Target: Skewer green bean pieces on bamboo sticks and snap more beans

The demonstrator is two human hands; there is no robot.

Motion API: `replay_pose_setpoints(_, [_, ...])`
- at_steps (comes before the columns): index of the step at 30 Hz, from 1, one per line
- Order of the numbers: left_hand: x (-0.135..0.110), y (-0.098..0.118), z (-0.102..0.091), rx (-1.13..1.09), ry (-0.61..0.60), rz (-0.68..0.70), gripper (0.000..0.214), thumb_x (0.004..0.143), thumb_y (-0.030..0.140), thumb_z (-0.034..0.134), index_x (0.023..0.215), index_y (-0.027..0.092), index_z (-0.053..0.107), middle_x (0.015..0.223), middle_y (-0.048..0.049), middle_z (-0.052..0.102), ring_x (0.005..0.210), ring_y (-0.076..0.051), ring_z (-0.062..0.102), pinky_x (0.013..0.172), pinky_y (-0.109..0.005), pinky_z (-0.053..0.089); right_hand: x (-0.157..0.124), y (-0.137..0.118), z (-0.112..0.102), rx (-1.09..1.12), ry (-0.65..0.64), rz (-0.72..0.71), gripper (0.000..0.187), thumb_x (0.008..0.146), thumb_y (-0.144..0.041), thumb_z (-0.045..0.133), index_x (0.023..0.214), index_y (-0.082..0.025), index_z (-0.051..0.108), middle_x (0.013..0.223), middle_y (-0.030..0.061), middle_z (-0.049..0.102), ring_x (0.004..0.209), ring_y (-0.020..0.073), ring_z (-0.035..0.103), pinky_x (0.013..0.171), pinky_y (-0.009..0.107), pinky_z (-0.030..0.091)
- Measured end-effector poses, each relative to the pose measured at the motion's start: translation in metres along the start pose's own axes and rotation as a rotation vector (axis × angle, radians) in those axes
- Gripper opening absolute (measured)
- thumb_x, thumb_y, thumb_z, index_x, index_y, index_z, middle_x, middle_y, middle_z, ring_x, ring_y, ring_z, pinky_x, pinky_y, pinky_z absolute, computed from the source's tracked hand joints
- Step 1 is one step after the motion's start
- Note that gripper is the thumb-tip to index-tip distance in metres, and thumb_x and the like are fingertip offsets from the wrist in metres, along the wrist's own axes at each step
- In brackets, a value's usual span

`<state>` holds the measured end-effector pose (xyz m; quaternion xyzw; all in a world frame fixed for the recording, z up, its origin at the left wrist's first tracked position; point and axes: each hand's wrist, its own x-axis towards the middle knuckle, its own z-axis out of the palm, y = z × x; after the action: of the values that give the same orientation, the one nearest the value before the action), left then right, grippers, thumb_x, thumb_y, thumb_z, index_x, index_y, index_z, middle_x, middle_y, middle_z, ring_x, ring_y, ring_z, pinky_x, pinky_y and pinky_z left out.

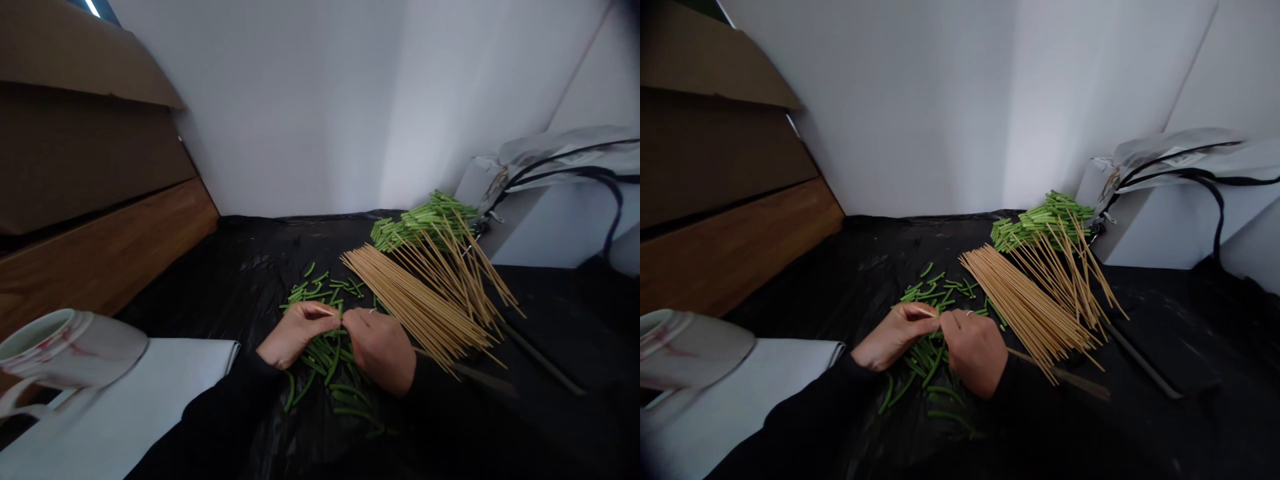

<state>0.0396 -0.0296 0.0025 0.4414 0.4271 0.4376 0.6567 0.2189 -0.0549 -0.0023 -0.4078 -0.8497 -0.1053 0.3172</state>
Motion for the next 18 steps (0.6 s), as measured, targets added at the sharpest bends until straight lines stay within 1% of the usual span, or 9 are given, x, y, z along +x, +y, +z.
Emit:
replay_pose_setpoints(2, [0.001,-0.002,0.004,0.006,-0.022,0.015,0.020,0.058,0.024,0.086,0.072,0.014,0.076,0.073,-0.0037,0.071,0.066,-0.012,0.058,0.070,-0.025,0.043,0.002,-0.002,0.000,-0.005,0.013,0.021,0.022,0.088,-0.008,0.041,0.073,-0.018,0.053,0.064,0.0014,0.056,0.057,0.0160,0.049,0.057,0.031,0.025])
replay_pose_setpoints(4, [0.001,-0.001,0.006,-0.016,-0.011,0.017,0.021,0.058,0.023,0.086,0.074,0.014,0.076,0.075,-0.0033,0.071,0.066,-0.011,0.058,0.070,-0.025,0.043,0.005,-0.002,-0.001,0.006,0.009,0.055,0.023,0.092,-0.012,0.040,0.073,-0.018,0.053,0.064,0.0012,0.056,0.057,0.0156,0.050,0.057,0.031,0.025])
replay_pose_setpoints(8, [0.001,0.006,0.003,-0.058,0.029,0.004,0.022,0.059,0.023,0.086,0.075,0.013,0.074,0.071,-0.0021,0.069,0.063,-0.010,0.057,0.066,-0.023,0.043,0.007,0.000,-0.003,0.045,-0.015,0.076,0.024,0.096,-0.020,0.041,0.078,-0.018,0.056,0.068,0.0013,0.059,0.061,0.0153,0.054,0.059,0.030,0.026])
replay_pose_setpoints(10, [0.000,0.009,0.000,-0.094,0.052,0.011,0.021,0.060,0.023,0.086,0.074,0.013,0.074,0.069,-0.0011,0.068,0.062,-0.009,0.057,0.065,-0.023,0.043,0.007,0.003,-0.004,0.040,-0.031,0.074,0.023,0.096,-0.019,0.041,0.081,-0.017,0.058,0.070,0.0017,0.060,0.063,0.0154,0.054,0.059,0.030,0.027])
replay_pose_setpoints(13, [0.000,0.011,-0.003,-0.134,0.049,0.011,0.020,0.061,0.022,0.085,0.075,0.013,0.073,0.068,-0.0006,0.068,0.063,-0.009,0.058,0.067,-0.023,0.044,0.007,0.005,-0.004,0.029,-0.063,0.072,0.021,0.095,-0.016,0.042,0.082,-0.017,0.058,0.071,0.0019,0.061,0.063,0.0150,0.054,0.059,0.030,0.026])
replay_pose_setpoints(18, [0.002,0.007,-0.003,-0.164,0.034,0.001,0.020,0.062,0.020,0.085,0.075,0.012,0.072,0.069,-0.0001,0.067,0.062,-0.008,0.058,0.066,-0.022,0.045,0.006,0.007,-0.003,0.000,-0.083,0.081,0.020,0.094,-0.015,0.043,0.081,-0.017,0.058,0.071,0.0018,0.061,0.061,0.0143,0.053,0.057,0.030,0.024])
